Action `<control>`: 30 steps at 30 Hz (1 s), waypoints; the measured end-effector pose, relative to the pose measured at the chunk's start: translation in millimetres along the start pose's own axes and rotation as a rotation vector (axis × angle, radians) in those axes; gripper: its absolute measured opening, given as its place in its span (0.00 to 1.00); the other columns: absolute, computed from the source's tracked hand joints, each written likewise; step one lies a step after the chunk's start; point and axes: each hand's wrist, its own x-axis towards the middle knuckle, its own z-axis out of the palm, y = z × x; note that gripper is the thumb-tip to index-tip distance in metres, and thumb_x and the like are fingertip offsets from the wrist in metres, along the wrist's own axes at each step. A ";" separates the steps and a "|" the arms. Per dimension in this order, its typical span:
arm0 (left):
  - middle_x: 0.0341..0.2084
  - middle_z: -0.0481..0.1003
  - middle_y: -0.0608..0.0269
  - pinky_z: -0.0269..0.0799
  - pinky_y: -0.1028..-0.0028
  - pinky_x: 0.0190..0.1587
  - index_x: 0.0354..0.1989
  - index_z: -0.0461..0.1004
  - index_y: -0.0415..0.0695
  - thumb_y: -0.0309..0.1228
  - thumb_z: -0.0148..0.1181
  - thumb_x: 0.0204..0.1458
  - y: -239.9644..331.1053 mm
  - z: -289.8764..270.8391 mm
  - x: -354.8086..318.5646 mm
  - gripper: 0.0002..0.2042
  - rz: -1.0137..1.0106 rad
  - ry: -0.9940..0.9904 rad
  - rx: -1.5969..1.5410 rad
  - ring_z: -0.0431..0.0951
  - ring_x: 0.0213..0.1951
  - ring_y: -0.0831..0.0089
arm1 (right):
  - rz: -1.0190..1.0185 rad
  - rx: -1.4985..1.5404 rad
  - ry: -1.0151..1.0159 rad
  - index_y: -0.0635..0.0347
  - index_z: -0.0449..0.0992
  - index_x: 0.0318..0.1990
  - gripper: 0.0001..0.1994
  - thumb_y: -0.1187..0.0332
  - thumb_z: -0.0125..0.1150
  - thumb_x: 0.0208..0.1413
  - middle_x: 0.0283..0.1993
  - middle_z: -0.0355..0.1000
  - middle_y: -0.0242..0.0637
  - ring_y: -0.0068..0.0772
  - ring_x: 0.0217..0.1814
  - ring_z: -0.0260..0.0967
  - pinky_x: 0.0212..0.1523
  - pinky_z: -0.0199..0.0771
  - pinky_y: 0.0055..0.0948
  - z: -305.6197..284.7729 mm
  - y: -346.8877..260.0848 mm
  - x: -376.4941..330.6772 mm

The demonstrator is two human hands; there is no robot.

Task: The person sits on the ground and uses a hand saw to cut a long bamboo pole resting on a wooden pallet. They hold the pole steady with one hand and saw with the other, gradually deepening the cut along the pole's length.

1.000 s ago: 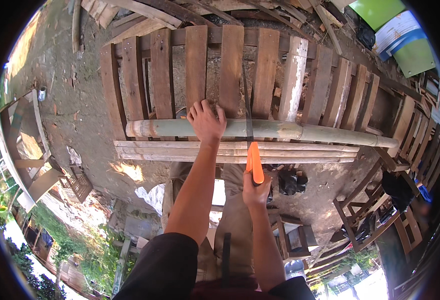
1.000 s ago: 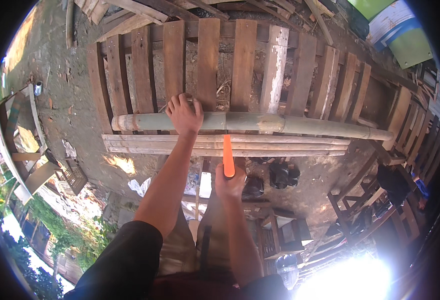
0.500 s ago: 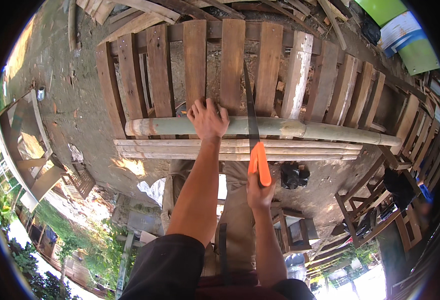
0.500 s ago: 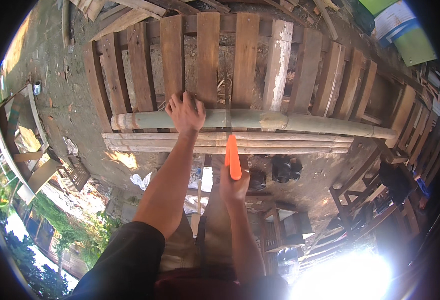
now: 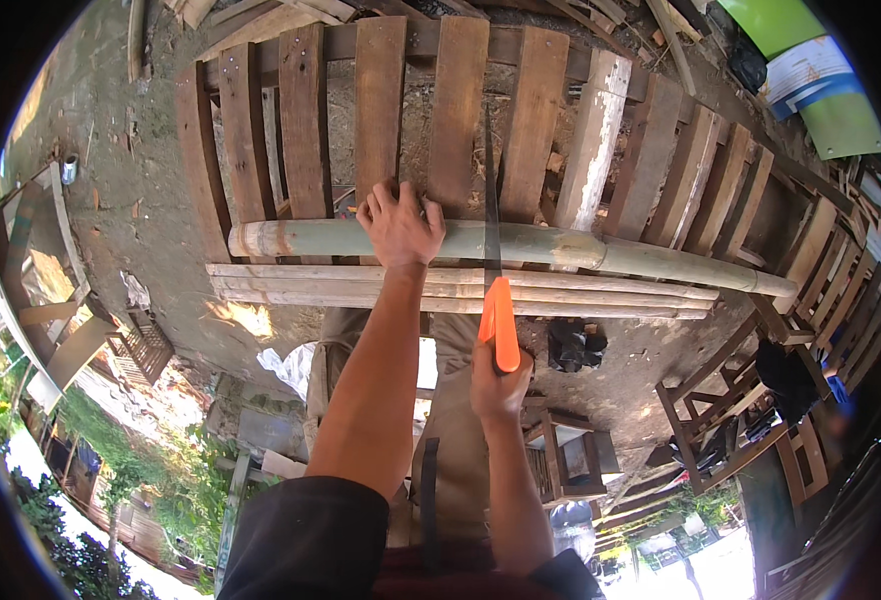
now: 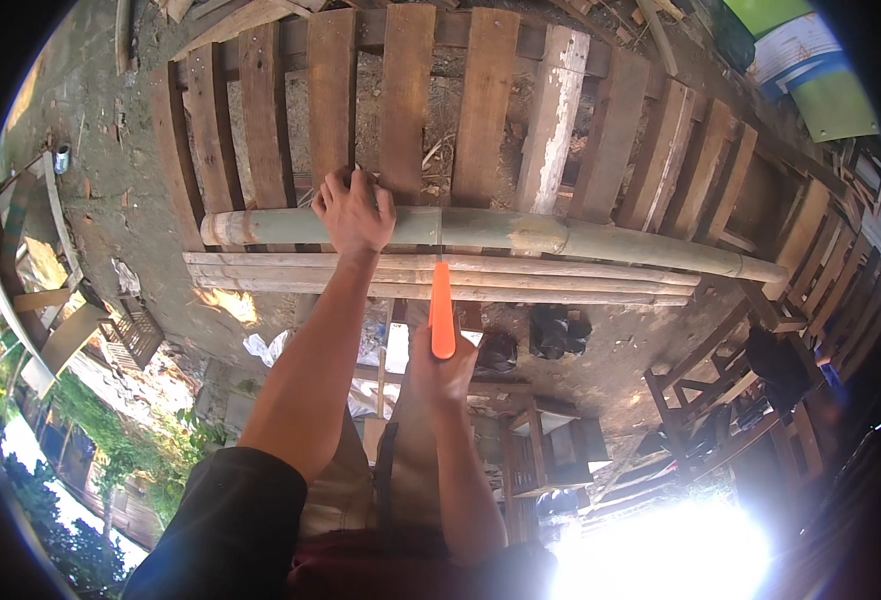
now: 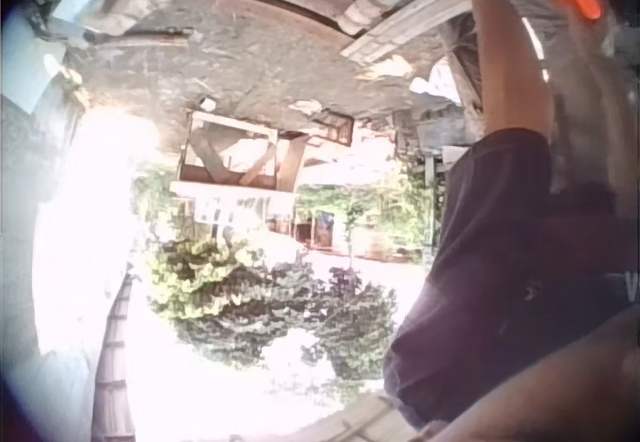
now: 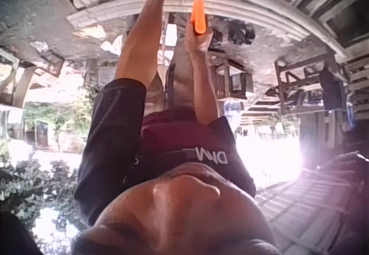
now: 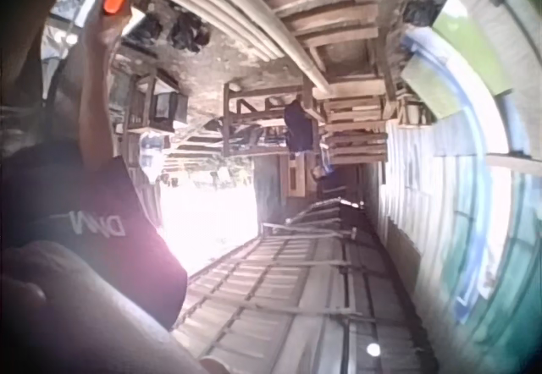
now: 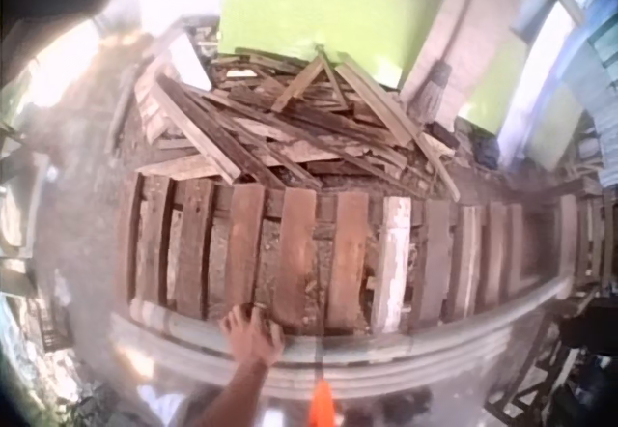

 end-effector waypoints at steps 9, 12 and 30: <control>0.45 0.70 0.51 0.58 0.54 0.59 0.37 0.75 0.43 0.41 0.56 0.47 1.6 -1.9 4.2 0.15 0.016 0.034 -0.033 0.69 0.51 0.54 | -0.105 -0.114 -0.023 0.67 0.69 0.24 0.10 0.73 0.59 0.55 0.17 0.66 0.38 0.26 0.17 0.58 0.20 0.61 0.35 -15.9 26.5 -23.7; 0.44 0.70 0.51 0.59 0.53 0.58 0.37 0.75 0.43 0.40 0.56 0.48 -1.3 -1.5 -5.9 0.14 -0.004 0.045 -0.013 0.70 0.50 0.54 | -0.065 -0.069 -0.056 0.65 0.69 0.23 0.11 0.73 0.60 0.55 0.15 0.64 0.35 0.24 0.17 0.58 0.20 0.60 0.32 -4.5 5.2 21.4; 0.43 0.70 0.54 0.58 0.53 0.57 0.35 0.76 0.47 0.40 0.55 0.49 -0.9 -2.2 -1.7 0.11 -0.019 0.055 0.007 0.70 0.48 0.56 | -0.118 -0.077 -0.103 0.66 0.69 0.23 0.10 0.75 0.58 0.56 0.17 0.65 0.34 0.18 0.21 0.63 0.21 0.60 0.29 -68.5 40.4 -106.8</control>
